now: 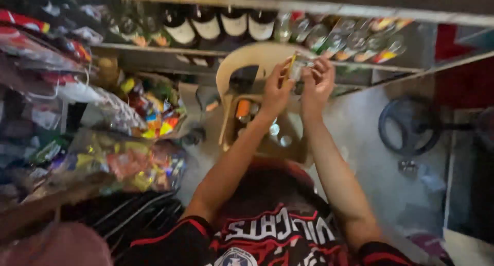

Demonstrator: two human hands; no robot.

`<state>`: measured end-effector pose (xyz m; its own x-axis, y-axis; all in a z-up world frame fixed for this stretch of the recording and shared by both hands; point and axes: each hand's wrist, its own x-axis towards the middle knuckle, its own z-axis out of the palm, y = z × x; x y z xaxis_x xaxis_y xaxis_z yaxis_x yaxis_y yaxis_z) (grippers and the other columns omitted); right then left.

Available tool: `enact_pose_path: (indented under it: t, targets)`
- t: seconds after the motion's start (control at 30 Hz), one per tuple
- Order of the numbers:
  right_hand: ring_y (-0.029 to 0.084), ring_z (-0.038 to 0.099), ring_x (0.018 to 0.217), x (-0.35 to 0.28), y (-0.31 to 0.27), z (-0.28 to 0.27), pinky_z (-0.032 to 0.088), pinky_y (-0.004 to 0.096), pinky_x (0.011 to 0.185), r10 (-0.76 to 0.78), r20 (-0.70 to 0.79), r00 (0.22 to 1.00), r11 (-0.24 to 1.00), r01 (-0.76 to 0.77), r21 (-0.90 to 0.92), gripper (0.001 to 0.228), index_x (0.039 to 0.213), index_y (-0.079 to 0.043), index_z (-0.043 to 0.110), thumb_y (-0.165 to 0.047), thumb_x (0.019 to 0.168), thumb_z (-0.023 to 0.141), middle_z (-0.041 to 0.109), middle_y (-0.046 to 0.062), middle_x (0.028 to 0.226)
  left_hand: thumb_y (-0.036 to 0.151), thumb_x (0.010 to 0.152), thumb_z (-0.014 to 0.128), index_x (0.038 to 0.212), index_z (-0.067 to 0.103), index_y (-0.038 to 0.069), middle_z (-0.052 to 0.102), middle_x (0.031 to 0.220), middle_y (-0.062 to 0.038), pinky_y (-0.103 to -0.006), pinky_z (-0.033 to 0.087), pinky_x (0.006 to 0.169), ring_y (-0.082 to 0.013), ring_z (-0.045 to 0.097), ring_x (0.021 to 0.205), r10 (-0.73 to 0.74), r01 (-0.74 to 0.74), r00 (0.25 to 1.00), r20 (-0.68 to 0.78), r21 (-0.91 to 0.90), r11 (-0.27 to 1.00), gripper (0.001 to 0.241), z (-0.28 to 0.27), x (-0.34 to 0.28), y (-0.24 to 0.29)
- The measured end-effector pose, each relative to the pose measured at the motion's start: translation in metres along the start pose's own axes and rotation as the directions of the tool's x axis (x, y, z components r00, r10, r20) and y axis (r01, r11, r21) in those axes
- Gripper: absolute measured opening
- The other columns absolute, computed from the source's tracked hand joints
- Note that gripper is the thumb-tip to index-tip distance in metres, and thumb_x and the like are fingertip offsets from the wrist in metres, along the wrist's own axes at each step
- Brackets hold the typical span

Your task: The person is sorting and restocking various canned food items from a box onto the shelves of a grocery store.

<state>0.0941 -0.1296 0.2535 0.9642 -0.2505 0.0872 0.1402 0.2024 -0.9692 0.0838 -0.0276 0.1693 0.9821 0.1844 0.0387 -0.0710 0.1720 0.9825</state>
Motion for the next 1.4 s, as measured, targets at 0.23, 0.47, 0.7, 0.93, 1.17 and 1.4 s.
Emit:
enact_pose_path:
  t: [0.23,0.47,0.7,0.93,1.17,1.4]
  targets:
    - [0.018,0.065,0.099,-0.052,0.176,-0.037,0.054,0.031,0.091,0.212,0.07,0.975,0.946,-0.187,-0.266,0.039,0.124,-0.002,0.063,-0.01,0.089,0.078,0.069,0.007,0.108,0.015,0.091,0.07,0.148,0.048,0.005,0.062,0.131,-0.014,-0.0387,0.051,0.096,-0.0269,0.06,0.116,-0.241,0.234,0.971,-0.006,0.251,0.939,0.062,-0.097,-0.038,-0.206]
    - [0.021,0.065,0.106,-0.116,0.334,-0.08,0.053,0.034,0.093,0.615,0.246,0.749,0.788,-0.596,-0.155,0.039,0.128,-0.002,0.062,-0.01,0.09,0.066,0.068,0.009,0.116,0.027,0.09,0.059,0.144,0.05,0.002,0.062,0.133,-0.022,-0.0439,0.052,0.093,-0.0343,0.061,0.117,-0.64,0.643,0.764,-0.088,0.193,0.741,0.06,-0.123,-0.082,-0.24]
    - [0.02,0.062,0.113,-0.139,0.292,-0.062,0.048,0.033,0.097,0.861,0.165,0.48,0.491,-0.705,-0.512,0.06,0.144,-0.012,0.056,-0.017,0.086,0.066,0.068,0.008,0.128,0.031,0.1,0.054,0.143,0.049,0.002,0.058,0.139,-0.021,-0.0428,0.042,0.108,-0.0339,0.054,0.13,-0.576,0.573,0.812,-0.092,0.309,0.759,0.053,-0.126,-0.116,-0.228]
    - [0.025,0.061,0.117,-0.168,0.407,-0.103,0.049,0.038,0.099,0.789,0.19,0.584,0.58,-0.608,-0.543,0.049,0.138,0.0,0.064,-0.024,0.095,0.064,0.067,0.014,0.133,0.026,0.1,0.047,0.141,0.051,0.001,0.059,0.138,-0.022,-0.0422,0.041,0.11,-0.0328,0.054,0.13,-0.531,0.536,0.843,-0.084,0.199,0.82,0.048,-0.115,-0.107,-0.175]
    - [0.022,0.063,0.107,-0.18,0.397,-0.093,0.052,0.036,0.091,0.818,0.321,0.478,0.574,-0.72,-0.39,0.045,0.138,-0.004,0.059,-0.027,0.099,0.056,0.068,0.011,0.125,0.025,0.1,0.047,0.137,0.057,0.0,0.062,0.136,-0.02,-0.0409,0.042,0.109,-0.0319,0.056,0.127,-0.604,0.622,0.783,-0.148,0.194,0.759,0.046,-0.125,-0.119,-0.198]
    - [0.018,0.065,0.1,-0.186,0.414,-0.099,0.054,0.032,0.086,0.842,0.301,0.449,0.534,-0.773,-0.342,0.045,0.14,-0.009,0.057,-0.019,0.096,0.055,0.07,0.006,0.116,0.027,0.096,0.046,0.127,0.062,0.001,0.062,0.132,-0.026,-0.045,0.044,0.105,-0.0411,0.056,0.124,-0.603,0.608,0.788,-0.122,0.304,0.733,0.043,-0.13,-0.12,-0.209]
